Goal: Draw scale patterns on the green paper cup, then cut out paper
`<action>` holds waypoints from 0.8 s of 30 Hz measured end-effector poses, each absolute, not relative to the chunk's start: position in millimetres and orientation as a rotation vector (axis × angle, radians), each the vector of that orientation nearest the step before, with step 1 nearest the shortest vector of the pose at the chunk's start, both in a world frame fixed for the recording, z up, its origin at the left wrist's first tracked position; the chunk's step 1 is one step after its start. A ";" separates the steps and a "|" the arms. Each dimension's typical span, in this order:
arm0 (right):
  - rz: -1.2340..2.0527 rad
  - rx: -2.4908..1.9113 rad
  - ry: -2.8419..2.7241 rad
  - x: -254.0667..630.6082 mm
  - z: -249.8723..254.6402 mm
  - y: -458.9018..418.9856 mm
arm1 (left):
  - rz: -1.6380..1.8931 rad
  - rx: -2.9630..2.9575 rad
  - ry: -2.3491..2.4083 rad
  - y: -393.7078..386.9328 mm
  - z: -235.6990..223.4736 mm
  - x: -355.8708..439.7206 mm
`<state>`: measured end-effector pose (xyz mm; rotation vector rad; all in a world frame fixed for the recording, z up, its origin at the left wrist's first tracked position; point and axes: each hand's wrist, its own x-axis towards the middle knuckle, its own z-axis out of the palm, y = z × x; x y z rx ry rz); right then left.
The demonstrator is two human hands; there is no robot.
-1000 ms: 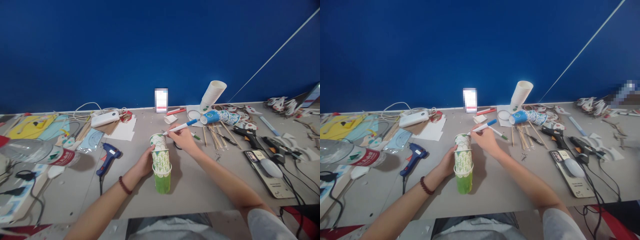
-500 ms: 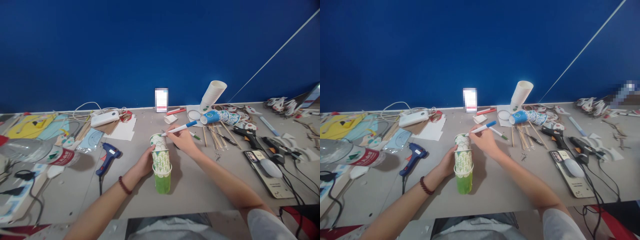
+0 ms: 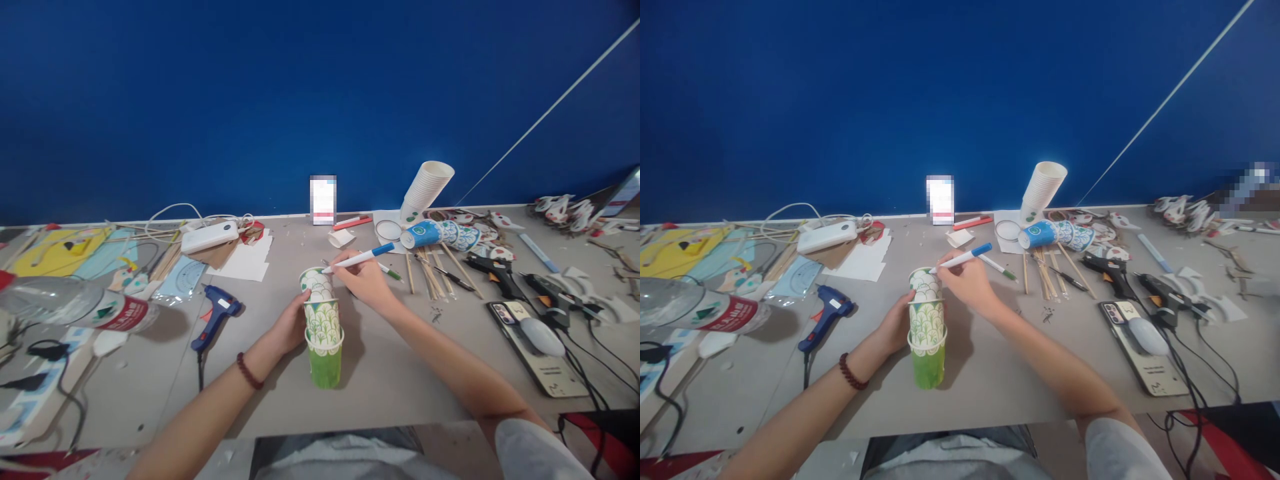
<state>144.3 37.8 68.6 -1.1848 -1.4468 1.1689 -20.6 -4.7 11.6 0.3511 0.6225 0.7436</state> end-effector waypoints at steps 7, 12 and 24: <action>1.158 -1.190 -1.450 144.6 64.4 38.9 | 0.745 0.342 0.636 -3.6 11.8 -19.9; 1.163 -1.191 -1.455 144.5 63.2 38.9 | 0.741 0.346 0.641 -4.3 11.7 -20.1; 1.149 -1.179 -1.472 144.7 63.6 38.9 | 0.741 0.343 0.661 -4.0 12.9 -20.2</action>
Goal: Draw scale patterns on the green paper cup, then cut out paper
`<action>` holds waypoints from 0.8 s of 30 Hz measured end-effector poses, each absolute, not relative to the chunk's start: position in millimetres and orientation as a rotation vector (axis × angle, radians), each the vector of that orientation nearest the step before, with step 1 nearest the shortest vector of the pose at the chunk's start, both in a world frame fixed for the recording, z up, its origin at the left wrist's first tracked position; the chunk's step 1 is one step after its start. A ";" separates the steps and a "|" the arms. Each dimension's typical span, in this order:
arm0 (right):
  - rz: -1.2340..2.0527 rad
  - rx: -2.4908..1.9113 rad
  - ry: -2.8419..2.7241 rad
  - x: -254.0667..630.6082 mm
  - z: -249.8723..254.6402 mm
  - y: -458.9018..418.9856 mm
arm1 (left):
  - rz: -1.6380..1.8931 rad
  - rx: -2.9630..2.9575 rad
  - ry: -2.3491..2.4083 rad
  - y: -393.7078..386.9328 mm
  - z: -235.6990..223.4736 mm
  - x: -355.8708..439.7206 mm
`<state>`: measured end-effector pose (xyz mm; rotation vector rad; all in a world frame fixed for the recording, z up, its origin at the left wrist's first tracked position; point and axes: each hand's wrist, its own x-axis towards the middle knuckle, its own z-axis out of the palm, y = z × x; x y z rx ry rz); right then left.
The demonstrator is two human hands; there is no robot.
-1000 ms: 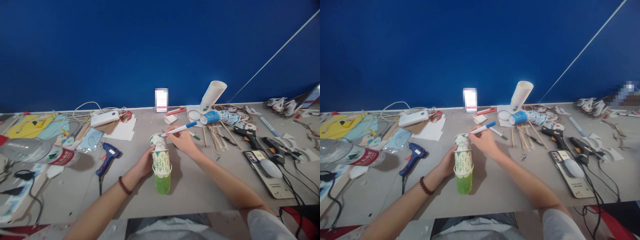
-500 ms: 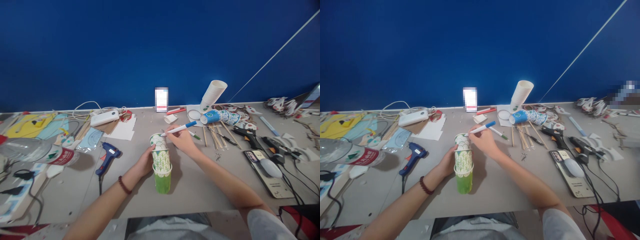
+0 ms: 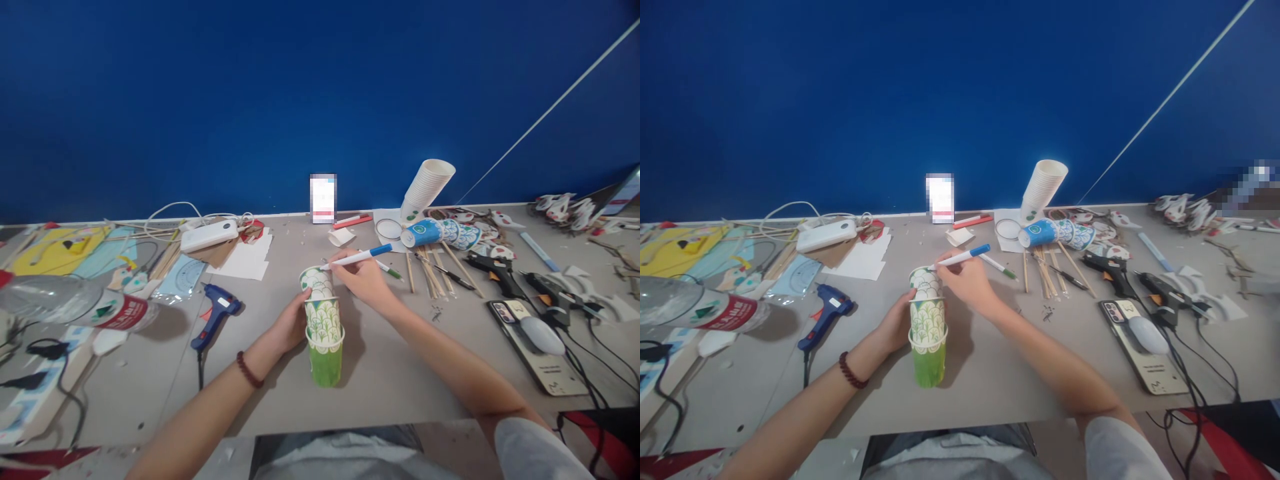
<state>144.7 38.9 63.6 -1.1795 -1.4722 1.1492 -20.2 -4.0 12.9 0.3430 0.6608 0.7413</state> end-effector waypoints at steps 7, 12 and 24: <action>1.204 -1.142 -1.423 144.4 64.1 39.8 | 0.754 0.347 0.672 -4.2 14.3 -20.1; 1.454 -1.106 -1.207 146.0 64.6 44.3 | 0.752 0.311 0.635 -3.6 14.2 -22.3; 1.339 -1.116 -1.316 149.4 56.1 48.4 | 0.753 0.274 0.638 -2.9 12.1 -22.9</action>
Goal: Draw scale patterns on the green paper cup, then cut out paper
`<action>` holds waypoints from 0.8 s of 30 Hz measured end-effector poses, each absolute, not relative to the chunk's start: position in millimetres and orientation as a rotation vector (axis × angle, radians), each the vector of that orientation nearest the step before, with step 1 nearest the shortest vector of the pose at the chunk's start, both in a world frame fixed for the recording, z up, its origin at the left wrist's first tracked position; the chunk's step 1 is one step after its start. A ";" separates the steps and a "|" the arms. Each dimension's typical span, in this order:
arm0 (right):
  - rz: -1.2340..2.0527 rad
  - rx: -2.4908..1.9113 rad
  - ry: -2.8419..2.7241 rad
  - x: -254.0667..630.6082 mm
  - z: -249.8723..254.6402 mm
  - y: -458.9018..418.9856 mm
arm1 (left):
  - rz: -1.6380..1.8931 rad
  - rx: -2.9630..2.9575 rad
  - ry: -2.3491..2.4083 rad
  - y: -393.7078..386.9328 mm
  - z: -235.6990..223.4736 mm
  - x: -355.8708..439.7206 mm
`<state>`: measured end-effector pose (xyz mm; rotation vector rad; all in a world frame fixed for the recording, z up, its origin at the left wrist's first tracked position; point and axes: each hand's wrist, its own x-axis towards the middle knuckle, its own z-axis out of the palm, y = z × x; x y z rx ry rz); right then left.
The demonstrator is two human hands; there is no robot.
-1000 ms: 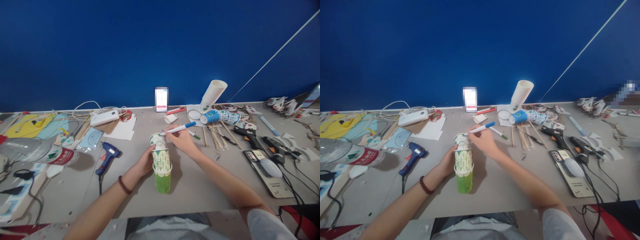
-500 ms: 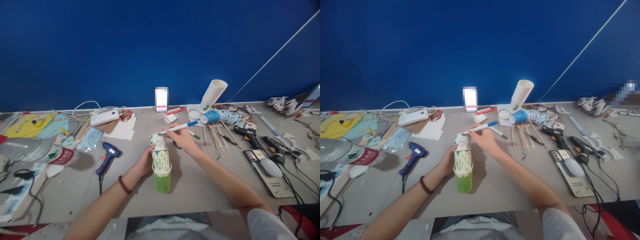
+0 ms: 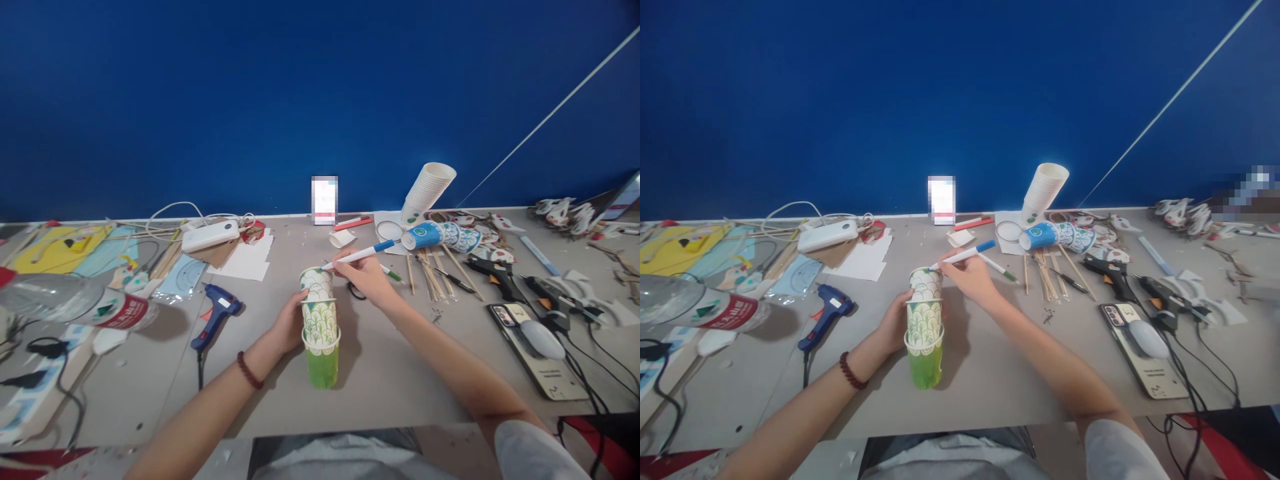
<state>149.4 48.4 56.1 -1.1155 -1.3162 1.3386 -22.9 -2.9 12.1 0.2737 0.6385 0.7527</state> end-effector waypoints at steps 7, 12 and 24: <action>1.338 -1.112 -1.360 148.8 59.6 45.8 | 0.753 0.298 0.619 -3.0 15.2 -21.8; 1.308 -1.138 -1.352 147.8 58.2 45.6 | 0.762 0.286 0.621 -3.2 13.5 -22.0; 1.313 -1.142 -1.327 148.8 59.5 46.1 | 0.744 0.307 0.650 -3.0 10.2 -23.7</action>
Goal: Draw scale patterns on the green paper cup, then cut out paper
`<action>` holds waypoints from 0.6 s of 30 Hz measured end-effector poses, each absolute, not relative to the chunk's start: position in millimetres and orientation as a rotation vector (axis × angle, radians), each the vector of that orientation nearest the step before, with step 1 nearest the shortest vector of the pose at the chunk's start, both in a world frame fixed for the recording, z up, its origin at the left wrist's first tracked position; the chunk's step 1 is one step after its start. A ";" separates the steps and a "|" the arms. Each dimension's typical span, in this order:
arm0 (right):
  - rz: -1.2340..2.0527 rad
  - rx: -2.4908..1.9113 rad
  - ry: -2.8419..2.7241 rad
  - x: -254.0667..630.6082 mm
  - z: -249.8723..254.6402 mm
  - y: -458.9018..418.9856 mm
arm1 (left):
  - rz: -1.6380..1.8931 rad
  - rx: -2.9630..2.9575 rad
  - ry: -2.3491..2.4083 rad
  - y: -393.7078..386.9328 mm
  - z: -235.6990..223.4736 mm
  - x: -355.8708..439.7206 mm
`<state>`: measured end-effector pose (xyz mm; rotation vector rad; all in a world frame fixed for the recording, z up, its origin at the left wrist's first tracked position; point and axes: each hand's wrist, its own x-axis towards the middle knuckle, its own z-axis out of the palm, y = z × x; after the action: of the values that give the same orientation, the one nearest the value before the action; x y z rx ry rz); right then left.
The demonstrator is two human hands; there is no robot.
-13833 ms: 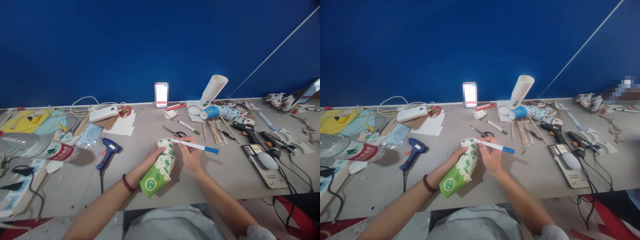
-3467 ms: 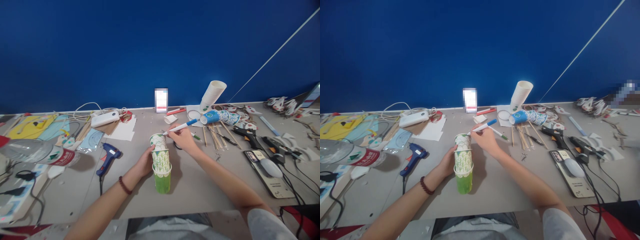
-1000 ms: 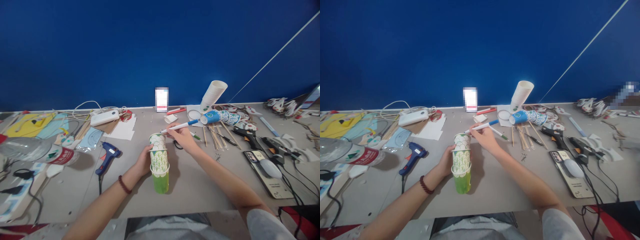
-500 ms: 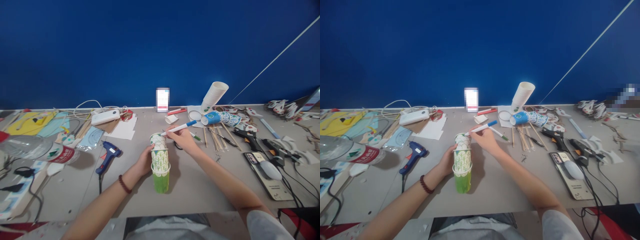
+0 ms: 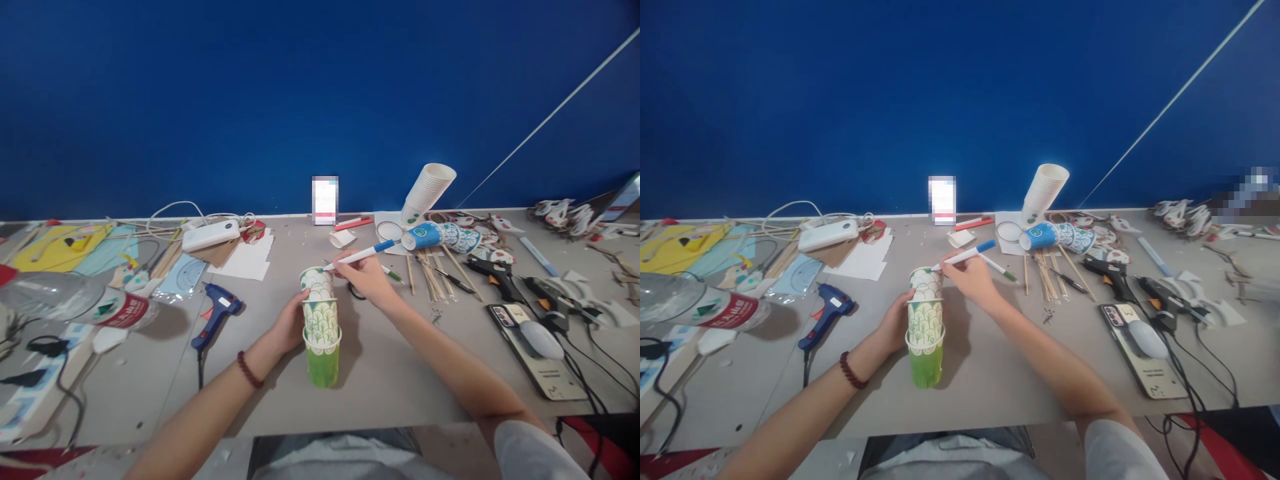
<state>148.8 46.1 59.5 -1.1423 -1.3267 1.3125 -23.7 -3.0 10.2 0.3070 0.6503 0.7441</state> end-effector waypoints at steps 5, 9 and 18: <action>1.318 -1.146 -1.299 148.7 58.3 47.2 | 0.740 0.286 0.659 -3.4 12.5 -23.3; 1.327 -1.162 -1.267 148.7 58.6 47.8 | 0.753 0.278 0.644 -3.5 12.8 -22.8; 1.361 -1.157 -1.220 149.3 56.6 48.9 | 0.746 0.248 0.641 -2.3 10.5 -23.8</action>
<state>149.3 48.9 56.6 -1.1573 -1.2199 1.3614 -23.8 -2.3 10.5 0.2477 0.6409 0.7462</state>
